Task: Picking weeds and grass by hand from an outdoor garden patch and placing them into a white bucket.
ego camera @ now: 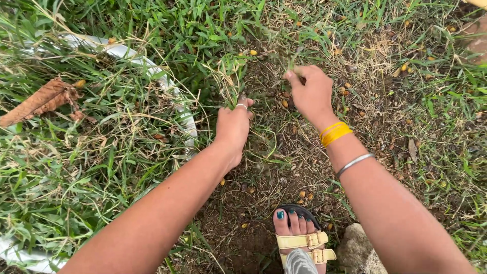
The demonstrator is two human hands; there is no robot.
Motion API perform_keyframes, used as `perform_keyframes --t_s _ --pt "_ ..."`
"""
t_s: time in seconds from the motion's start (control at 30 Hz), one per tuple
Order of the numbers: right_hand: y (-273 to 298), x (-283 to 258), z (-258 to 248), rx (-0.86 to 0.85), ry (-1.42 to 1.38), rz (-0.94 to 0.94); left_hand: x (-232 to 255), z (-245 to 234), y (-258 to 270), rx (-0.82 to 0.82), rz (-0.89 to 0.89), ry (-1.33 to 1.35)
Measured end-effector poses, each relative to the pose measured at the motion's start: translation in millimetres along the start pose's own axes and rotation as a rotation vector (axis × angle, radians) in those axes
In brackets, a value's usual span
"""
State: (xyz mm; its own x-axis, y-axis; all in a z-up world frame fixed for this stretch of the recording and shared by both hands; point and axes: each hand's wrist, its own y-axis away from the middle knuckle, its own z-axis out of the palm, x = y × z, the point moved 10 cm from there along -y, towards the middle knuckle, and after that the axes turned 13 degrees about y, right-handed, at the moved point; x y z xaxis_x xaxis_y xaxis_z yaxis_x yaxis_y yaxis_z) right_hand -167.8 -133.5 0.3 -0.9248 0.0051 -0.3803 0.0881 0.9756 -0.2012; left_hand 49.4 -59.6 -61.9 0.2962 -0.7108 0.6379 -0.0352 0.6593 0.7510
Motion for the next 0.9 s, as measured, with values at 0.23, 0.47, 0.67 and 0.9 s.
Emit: perform_keyframes --t_s 0.23,0.47,0.67,0.9 --pt "30 -49 -36 -0.004 -0.141 -0.125 -2 9 -8 -0.037 0.021 0.001" --pt "64 -95 -38 -0.13 -0.229 -0.158 -11 19 -16 -0.034 -0.018 0.058" --pt "70 -116 -36 -0.258 -0.19 -0.218 -8 20 -11 -0.13 -0.048 0.06" --pt "81 -146 -44 -0.509 -0.025 -0.554 -9 16 0 -0.177 -0.188 -0.015"
